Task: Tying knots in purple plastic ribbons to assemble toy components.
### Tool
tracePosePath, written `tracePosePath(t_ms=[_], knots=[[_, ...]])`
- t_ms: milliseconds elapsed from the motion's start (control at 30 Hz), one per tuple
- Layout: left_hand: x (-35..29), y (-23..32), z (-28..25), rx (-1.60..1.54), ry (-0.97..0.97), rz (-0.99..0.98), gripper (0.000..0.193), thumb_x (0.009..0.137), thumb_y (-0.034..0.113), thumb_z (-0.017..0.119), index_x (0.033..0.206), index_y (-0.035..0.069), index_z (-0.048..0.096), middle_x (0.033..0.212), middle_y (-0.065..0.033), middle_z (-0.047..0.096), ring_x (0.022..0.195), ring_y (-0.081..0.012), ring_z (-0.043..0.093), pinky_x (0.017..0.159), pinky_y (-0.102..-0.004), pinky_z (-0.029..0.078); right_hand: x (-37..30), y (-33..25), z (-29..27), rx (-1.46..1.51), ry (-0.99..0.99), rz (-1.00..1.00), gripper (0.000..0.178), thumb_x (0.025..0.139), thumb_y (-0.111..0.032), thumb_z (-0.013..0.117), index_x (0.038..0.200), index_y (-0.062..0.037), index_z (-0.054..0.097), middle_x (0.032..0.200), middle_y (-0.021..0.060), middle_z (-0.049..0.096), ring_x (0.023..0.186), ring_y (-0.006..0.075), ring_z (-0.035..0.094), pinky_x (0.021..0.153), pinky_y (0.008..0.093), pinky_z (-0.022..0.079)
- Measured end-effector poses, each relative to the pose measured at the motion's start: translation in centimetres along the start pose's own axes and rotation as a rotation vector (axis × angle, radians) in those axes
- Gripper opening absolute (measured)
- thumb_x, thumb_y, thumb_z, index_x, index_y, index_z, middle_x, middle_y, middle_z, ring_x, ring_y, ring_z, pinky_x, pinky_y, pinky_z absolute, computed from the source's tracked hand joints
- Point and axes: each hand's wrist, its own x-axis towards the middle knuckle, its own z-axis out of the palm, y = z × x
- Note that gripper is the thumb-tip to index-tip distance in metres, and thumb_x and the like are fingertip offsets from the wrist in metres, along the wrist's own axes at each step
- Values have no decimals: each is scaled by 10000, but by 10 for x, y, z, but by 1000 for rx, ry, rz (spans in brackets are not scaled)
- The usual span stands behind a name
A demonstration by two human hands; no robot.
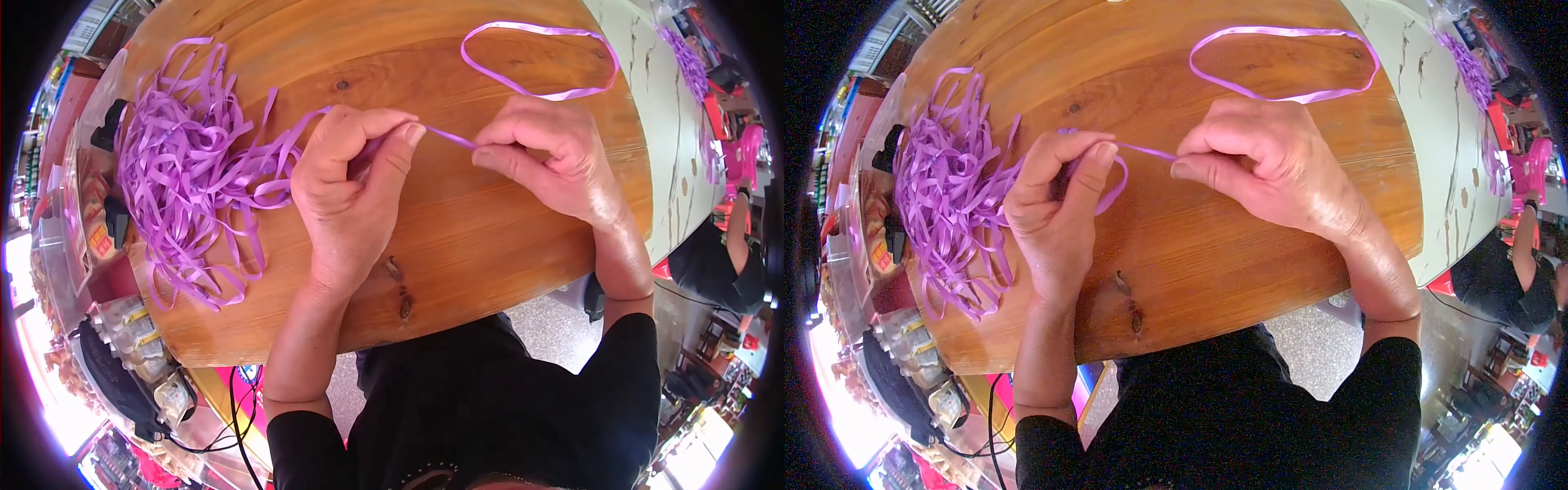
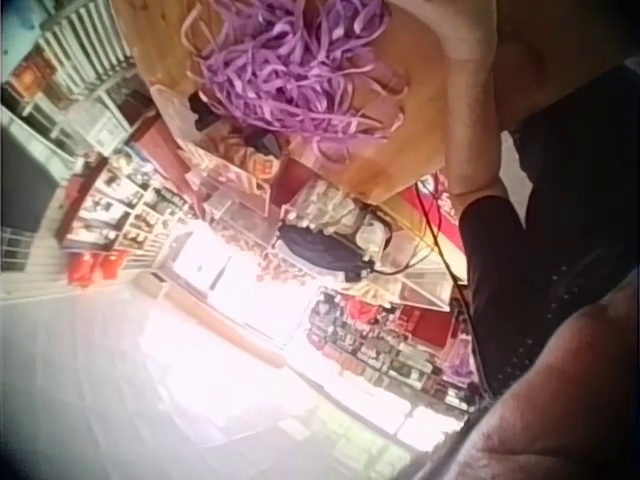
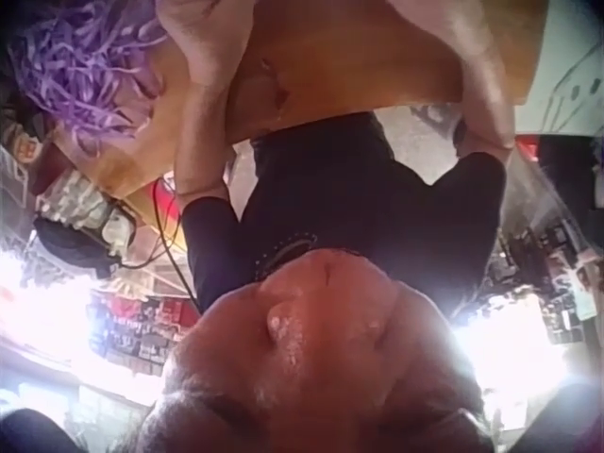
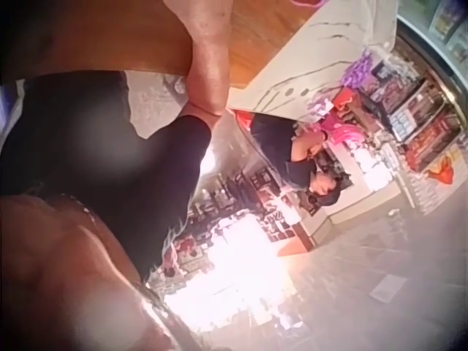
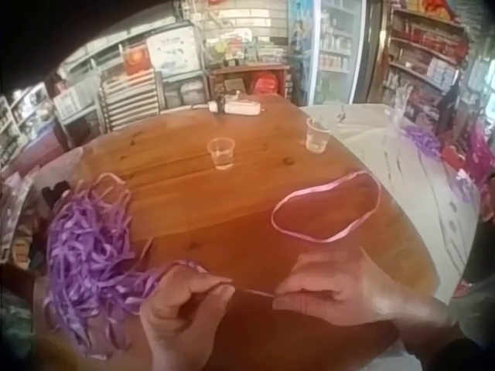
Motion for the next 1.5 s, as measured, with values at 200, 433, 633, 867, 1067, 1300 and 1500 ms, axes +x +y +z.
tracePosePath(t_ms=[200, 433, 633, 867, 1067, 1300, 1500], knots=[[-7, -1, 5, -517, -26, -331, 122, 822, -46, 619, 929, 11, 610, 785, 47, 570, 695, -10, 475, 625, -146, 394, 3, -8, 17, 655, 17, 31, 125, 795, 8, 640, 916, -5, 664, 801, 51, 610, 715, 101, 553, 617, 218, 426], [-16, 3, 10, -415, -55, -153, 109, 814, -38, 623, 911, 9, 620, 782, 10, 556, 675, -46, 472, 598, -175, 385, 5, -8, 27, 706, 147, 48, 280, 811, 53, 595, 1078, -20, 636, 881, 57, 612, 762, 125, 566, 714, 233, 460], [-17, 0, 14, -225, -12, -44, 115, 807, -29, 631, 918, 6, 633, 798, 7, 531, 705, -62, 461, 635, -176, 361, 5, -9, 31, 194, 152, -107, 360, 777, 93, 611, 1118, -21, 612, 881, 63, 618, 774, 150, 595, 702, 234, 477], [-18, 3, 13, -183, 24, -94, 52, 789, -9, 665, 834, 8, 647, 719, 5, 527, 639, -43, 450, 557, -164, 359, 1, -18, 36, 57, 209, -45, 266, 773, 84, 628, 1022, -7, 607, 894, 52, 620, 761, 127, 594, 706, 222, 479], [-18, 6, 10, -427, -36, -180, 36, 819, -8, 630, 852, 1, 640, 733, 4, 526, 666, -44, 447, 594, -175, 365, 3, -14, 25, 738, 145, 265, 236, 801, 72, 605, 1016, -24, 592, 931, 18, 609, 891, 88, 578, 810, 222, 462], [-19, 11, 7, -511, -122, -366, 50, 840, -11, 600, 877, -10, 635, 739, 32, 518, 668, -30, 435, 599, -171, 362, 2, -6, 23, 341, 56, 32, 262, 781, 69, 614, 1031, -11, 621, 878, 51, 612, 792, 137, 580, 708, 237, 463], [-20, 14, 9, -458, -130, -512, 51, 848, 25, 616, 882, -7, 637, 751, 48, 555, 688, -5, 457, 602, -144, 374, 3, 5, 24, -143, 175, -372, 358, 631, 42, 673, 986, 9, 650, 836, 86, 609, 727, 202, 576, 604, 264, 458]])
